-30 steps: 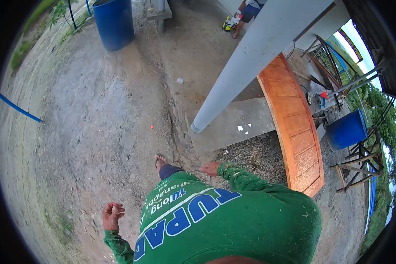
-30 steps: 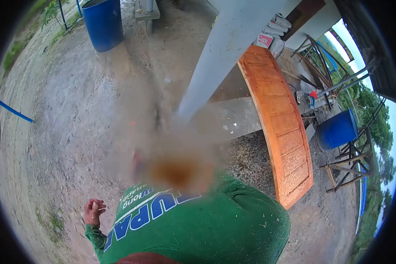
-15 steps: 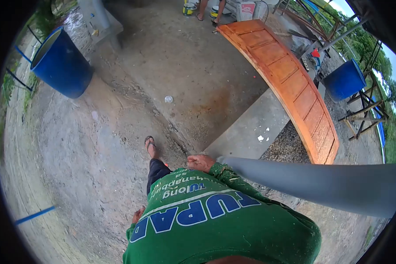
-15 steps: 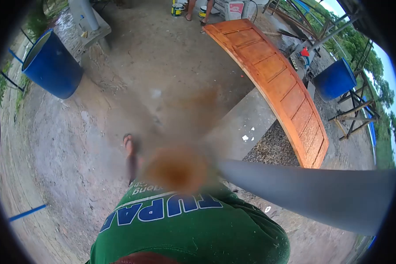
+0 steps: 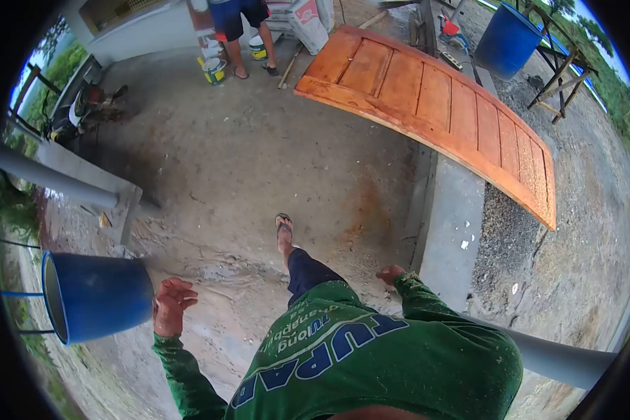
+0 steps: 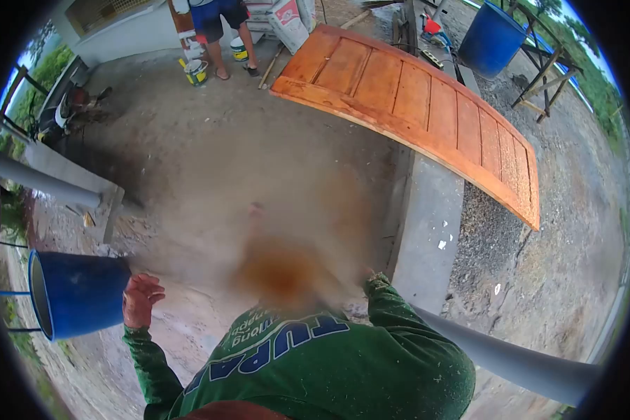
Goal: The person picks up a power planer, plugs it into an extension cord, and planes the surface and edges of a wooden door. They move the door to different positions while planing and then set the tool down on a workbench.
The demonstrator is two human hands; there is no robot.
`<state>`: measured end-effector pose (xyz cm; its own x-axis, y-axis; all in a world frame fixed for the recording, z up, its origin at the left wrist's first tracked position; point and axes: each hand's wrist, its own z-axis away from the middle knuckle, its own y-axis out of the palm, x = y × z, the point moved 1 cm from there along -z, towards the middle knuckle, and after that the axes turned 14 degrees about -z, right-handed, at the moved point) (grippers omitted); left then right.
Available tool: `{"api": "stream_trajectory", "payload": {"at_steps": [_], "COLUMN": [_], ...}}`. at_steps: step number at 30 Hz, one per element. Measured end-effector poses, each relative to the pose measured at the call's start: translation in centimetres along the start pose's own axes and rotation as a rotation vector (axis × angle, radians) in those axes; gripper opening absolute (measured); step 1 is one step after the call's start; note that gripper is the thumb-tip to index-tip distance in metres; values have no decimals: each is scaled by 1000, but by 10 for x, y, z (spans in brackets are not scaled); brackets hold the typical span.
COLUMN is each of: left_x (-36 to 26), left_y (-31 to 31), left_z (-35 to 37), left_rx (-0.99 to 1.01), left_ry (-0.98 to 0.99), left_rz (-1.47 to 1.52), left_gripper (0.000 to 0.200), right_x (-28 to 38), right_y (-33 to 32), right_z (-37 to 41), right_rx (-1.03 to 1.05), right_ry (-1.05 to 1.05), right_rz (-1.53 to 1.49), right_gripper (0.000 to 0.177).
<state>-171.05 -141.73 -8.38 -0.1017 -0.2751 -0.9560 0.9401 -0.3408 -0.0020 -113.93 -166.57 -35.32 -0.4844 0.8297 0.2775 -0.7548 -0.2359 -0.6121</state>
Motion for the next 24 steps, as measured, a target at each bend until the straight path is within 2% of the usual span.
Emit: {"api": "stream_trajectory", "payload": {"at_steps": [2,3,4,5,6,7,8,9,10,11,13,15,18,20,22,24], "left_x": [10,24,56,88,168,179,161,147,134,119,91,71,47,27,-6,-50], "left_y": [-9,-12,-21,-32,-73,-68,-54,-50,-52,-55,-61,-66,-70,-71,-63,-40], "left_z": [-53,-79,-104,-130,-149,-179,-215,-248,-283,-319,-395,-474,-601,-691,-789,-887], "left_rx": [26,34,14,-10,51,3,-40,-45,-38,-27,18,70,174,257,353,464], "left_ry": [-126,-183,-348,-513,-689,-827,-901,-928,-932,-923,-888,-847,-789,-751,-701,-618], "left_rz": [-5,-6,122,112,302,242,142,78,37,7,-52,-109,-189,-249,-319,-392], "left_gripper": [70,65,58,48,41,42,43,44,44,45,47,48,51,52,54,56], "right_x": [26,39,67,99,136,165,196,260,356,409,442,495,524,509,492,467], "right_y": [6,21,22,20,12,16,37,-2,-72,-116,-117,-173,-222,-228,-215,-162], "right_z": [-71,-98,-132,-164,-182,-192,-240,-229,-184,-180,-249,-262,-305,-342,-354,-370], "right_rx": [2,16,12,6,25,48,-63,-100,81,208,-82,-97,-220,-335,-458,-571], "right_ry": [110,185,224,263,282,296,22,-350,-56,-150,-497,-462,-276,-114,134,471], "right_rz": [-7,-26,-80,-133,-189,-225,-155,-254,-570,-487,-299,-428,-618,-698,-902,-927], "right_gripper": [38,38,38,39,40,41,42,45,47,49,51,53,55,57,56,53]}}
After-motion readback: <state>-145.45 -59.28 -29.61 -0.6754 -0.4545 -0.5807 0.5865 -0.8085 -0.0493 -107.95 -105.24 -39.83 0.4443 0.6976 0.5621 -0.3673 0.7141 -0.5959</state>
